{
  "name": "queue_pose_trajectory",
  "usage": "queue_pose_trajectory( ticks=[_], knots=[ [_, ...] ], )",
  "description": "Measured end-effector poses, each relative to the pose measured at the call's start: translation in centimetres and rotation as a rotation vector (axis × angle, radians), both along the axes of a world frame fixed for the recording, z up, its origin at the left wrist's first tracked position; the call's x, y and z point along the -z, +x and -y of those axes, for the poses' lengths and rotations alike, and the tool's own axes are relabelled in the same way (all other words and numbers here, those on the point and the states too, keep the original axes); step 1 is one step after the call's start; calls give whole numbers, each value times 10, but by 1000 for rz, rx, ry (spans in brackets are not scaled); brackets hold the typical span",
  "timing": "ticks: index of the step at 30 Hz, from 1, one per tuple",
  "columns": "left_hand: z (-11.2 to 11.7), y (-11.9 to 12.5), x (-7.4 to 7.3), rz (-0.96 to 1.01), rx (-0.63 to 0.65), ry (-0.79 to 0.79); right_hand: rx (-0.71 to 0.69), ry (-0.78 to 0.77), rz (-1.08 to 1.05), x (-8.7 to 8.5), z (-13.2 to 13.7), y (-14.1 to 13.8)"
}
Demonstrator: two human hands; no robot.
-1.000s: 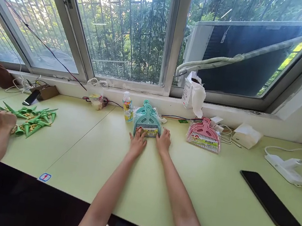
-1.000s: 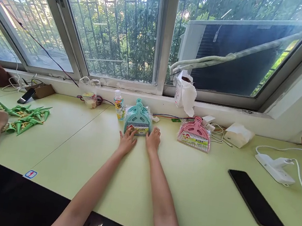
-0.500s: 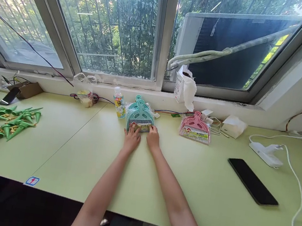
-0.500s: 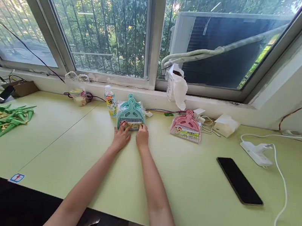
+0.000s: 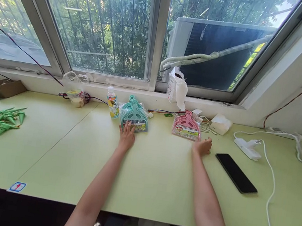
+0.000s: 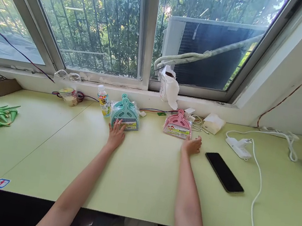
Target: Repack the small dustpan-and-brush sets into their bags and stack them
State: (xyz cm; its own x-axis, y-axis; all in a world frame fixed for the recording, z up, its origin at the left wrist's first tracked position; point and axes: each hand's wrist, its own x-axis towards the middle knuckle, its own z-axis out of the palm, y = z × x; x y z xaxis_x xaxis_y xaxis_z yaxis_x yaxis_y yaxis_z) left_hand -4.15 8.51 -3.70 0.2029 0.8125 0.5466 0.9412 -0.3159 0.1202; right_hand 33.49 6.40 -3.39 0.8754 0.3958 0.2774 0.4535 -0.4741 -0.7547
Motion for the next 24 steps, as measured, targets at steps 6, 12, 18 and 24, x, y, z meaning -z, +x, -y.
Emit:
queue_pose_trajectory(
  ticks=[6, 12, 18, 24],
  knots=[
    [-2, 1, -2, 50, 91, 23, -325, -213, -25, 9, -4, 57],
    [-2, 1, -1, 2, 136, 70, -461, -385, -88, -3, -19, 76],
    [-2, 2, -3, -48, 164, 87, -513, -408, -130, -7, -18, 76],
    [5, 2, -7, -63, 155, 74, -488, -383, -171, -12, -25, 64]
  ],
)
